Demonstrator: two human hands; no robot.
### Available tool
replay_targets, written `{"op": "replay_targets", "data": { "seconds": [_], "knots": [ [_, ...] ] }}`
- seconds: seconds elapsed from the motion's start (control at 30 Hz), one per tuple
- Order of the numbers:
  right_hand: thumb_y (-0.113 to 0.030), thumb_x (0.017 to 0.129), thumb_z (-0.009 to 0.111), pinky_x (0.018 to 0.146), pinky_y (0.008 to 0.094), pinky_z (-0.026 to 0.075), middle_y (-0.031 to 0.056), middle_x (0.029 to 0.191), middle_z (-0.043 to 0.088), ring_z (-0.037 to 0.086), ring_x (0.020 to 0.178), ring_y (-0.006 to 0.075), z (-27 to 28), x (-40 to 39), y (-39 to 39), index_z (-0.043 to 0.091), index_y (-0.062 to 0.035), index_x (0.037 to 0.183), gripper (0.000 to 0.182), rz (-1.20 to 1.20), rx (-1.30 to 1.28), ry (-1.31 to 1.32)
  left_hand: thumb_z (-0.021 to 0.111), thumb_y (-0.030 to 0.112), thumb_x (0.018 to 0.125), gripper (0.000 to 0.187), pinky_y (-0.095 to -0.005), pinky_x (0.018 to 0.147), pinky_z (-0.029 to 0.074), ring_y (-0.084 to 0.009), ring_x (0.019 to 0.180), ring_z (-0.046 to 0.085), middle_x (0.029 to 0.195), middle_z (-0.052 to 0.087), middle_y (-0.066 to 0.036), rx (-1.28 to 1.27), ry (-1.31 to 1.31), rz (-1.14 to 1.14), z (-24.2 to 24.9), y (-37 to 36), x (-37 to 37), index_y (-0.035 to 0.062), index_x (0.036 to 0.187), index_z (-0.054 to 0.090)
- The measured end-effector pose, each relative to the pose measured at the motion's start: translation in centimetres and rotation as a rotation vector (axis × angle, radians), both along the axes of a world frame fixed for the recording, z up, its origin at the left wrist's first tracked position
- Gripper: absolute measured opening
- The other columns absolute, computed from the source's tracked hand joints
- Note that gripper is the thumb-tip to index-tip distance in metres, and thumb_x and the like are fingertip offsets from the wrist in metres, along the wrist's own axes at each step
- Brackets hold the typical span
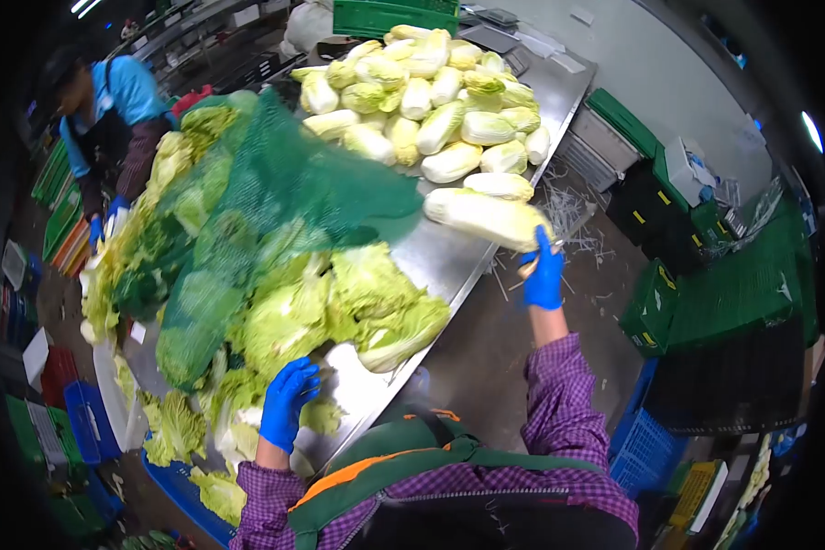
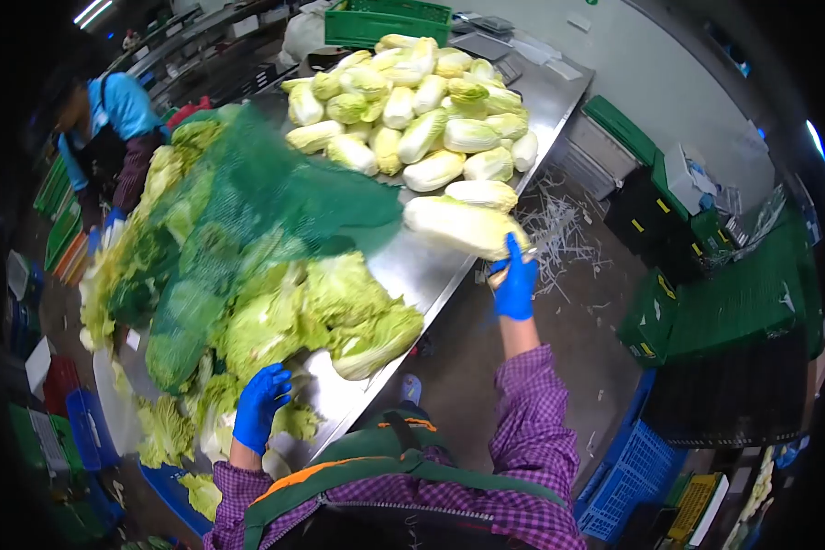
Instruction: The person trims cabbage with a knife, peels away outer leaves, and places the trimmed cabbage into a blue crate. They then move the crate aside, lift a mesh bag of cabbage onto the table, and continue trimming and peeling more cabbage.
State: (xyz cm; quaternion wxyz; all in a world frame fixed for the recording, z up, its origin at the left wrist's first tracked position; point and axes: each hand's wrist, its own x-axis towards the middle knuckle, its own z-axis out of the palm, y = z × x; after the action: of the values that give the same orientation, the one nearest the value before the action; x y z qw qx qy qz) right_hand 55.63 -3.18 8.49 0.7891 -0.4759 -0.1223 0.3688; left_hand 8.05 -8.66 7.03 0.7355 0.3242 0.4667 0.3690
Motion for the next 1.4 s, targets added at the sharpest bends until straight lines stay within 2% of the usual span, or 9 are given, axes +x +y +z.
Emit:
{"op": "replay_targets", "data": {
  "seconds": [0.13,0.23,0.5,0.73,1.0,1.03,1.1,1.3,1.4],
  "knots": [
    [-0.017,0.080,0.071,0.031,0.0233,0.023,0.0004,0.054,0.050,0.036,0.034,0.0078,-0.2,10.5,4.8,0.055,-0.0107,0.081,0.017,-0.408,-0.108,-0.191,0.056,0.019,0.088,0.033,-0.0273,0.074,0.049,-0.0147,0.085,0.061,0.101,0.065,-0.006,-0.002,0.206,0.027,0.3,2.0,3.9,0.0031,0.117,0.056],
    [-0.018,0.081,0.070,0.031,0.0242,0.025,0.0039,0.059,0.053,0.041,0.038,0.0097,-2.5,16.8,6.4,0.055,-0.0075,0.089,0.020,-0.569,-0.087,-0.198,0.055,0.016,0.089,0.031,-0.0267,0.075,0.049,-0.0144,0.084,0.061,0.099,0.065,-0.008,0.041,0.189,-0.177,1.5,5.2,7.3,0.0001,0.115,0.056],
    [-0.016,0.080,0.070,0.033,0.0238,0.028,0.0051,0.066,0.057,0.044,0.040,0.0095,-2.8,20.3,2.9,0.057,-0.0027,0.093,0.022,-0.523,-0.120,-0.140,0.056,0.019,0.090,0.035,-0.0283,0.082,0.046,-0.0166,0.092,0.059,0.105,0.063,-0.009,0.197,0.168,-0.574,5.1,13.7,20.2,-0.0011,0.118,0.053],
    [-0.022,0.080,0.070,0.032,0.0232,0.024,0.0011,0.056,0.046,0.040,0.039,0.0084,-1.7,24.9,3.4,0.053,-0.0120,0.089,0.022,-0.599,-0.116,-0.126,0.063,0.015,0.086,0.037,-0.0272,0.087,0.047,-0.0120,0.094,0.058,0.100,0.062,-0.007,0.407,0.147,-0.920,3.7,19.7,31.8,0.0005,0.118,0.054],
    [-0.018,0.080,0.071,0.031,0.0246,0.025,0.0035,0.058,0.051,0.039,0.037,0.0088,-5.8,41.3,15.2,0.054,-0.0072,0.091,0.022,-0.505,-0.017,-0.260,0.064,0.047,0.078,0.067,-0.0346,0.089,0.045,-0.0262,0.103,0.059,0.112,0.060,-0.020,0.791,0.482,-0.779,1.1,31.8,60.8,-0.0010,0.123,0.050],
    [-0.018,0.081,0.070,0.031,0.0244,0.027,0.0032,0.059,0.051,0.041,0.038,0.0083,-6.2,44.2,17.6,0.053,-0.0067,0.094,0.023,-0.480,0.001,-0.237,0.065,0.049,0.077,0.071,-0.0368,0.087,0.046,-0.0292,0.098,0.060,0.109,0.061,-0.019,0.977,0.760,-0.705,0.4,33.8,65.2,-0.0016,0.124,0.049],
    [-0.017,0.081,0.069,0.032,0.0236,0.028,0.0033,0.061,0.052,0.042,0.039,0.0083,-6.9,48.6,20.7,0.053,-0.0064,0.097,0.024,-0.473,-0.026,-0.198,0.066,0.051,0.074,0.079,-0.0409,0.089,0.044,-0.0364,0.102,0.056,0.113,0.056,-0.024,0.983,1.033,-0.650,-1.4,36.6,72.0,-0.0012,0.128,0.043],
    [-0.015,0.083,0.067,0.034,0.0218,0.031,0.0037,0.070,0.056,0.046,0.045,0.0084,-6.9,58.7,34.8,0.053,-0.0062,0.108,0.030,-0.360,0.059,-0.090,0.072,0.047,0.067,0.096,-0.0505,0.090,0.041,-0.0403,0.114,0.043,0.130,0.040,-0.021,1.000,1.402,-0.530,-4.0,39.4,79.7,0.0045,0.139,0.025],
    [-0.012,0.082,0.067,0.038,0.0230,0.037,0.0054,0.084,0.059,0.048,0.048,0.0092,-8.3,62.4,41.2,0.051,-0.0052,0.114,0.036,-0.352,0.097,-0.263,0.079,0.045,0.059,0.109,-0.0519,0.090,0.040,-0.0441,0.112,0.044,0.131,0.037,-0.024,0.903,1.478,-0.576,-3.8,40.7,81.1,0.0097,0.142,0.018]
  ]
}}
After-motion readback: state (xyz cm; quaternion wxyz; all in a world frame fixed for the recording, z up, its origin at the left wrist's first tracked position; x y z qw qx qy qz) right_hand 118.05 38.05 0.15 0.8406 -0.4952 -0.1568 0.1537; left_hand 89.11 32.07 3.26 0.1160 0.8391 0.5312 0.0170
